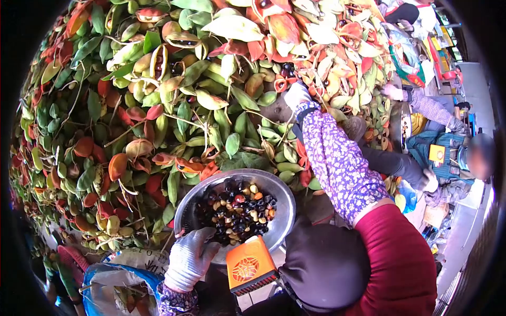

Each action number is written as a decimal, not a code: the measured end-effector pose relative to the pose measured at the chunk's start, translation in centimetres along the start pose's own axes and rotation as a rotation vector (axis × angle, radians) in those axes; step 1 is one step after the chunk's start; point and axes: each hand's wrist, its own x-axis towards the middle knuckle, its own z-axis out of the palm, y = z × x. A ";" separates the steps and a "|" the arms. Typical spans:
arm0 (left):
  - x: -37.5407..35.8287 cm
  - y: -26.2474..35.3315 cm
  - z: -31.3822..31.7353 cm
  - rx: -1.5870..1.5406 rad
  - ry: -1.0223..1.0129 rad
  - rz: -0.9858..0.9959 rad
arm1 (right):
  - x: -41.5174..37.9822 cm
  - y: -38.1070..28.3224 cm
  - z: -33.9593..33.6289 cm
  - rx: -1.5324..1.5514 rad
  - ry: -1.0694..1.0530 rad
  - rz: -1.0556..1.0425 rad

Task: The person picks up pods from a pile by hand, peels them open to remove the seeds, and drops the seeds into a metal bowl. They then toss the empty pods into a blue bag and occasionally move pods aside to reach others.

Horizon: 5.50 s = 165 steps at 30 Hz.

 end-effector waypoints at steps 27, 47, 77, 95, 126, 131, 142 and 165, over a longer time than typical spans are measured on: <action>2.3 0.4 2.9 -0.004 -0.188 0.133 | 1.6 -5.6 -7.5 0.126 0.090 -0.106; 3.4 1.5 3.2 -0.024 -0.304 0.067 | -1.3 -5.2 -5.2 0.076 -0.616 -0.123; 2.5 -1.7 4.3 -0.093 -0.035 0.010 | -2.3 -5.6 -9.7 0.508 -0.211 -0.229; 2.9 -12.4 14.1 0.827 -0.102 -0.329 | 1.4 -8.2 -4.1 0.208 -0.270 -0.134; -23.4 -1.7 -7.9 0.313 1.260 -0.729 | 4.2 -3.7 -3.0 0.265 -0.185 -0.210; -33.7 -11.7 -6.4 0.556 0.448 -1.053 | 3.6 -3.8 -4.5 0.113 -0.278 -0.351; -11.6 -1.2 -6.4 -0.080 0.773 -0.680 | -16.1 -11.8 -22.5 1.174 -0.610 -0.334; -1.2 -0.1 -0.4 -0.095 0.278 -0.199 | -5.8 -1.9 -10.1 0.156 -0.495 -0.056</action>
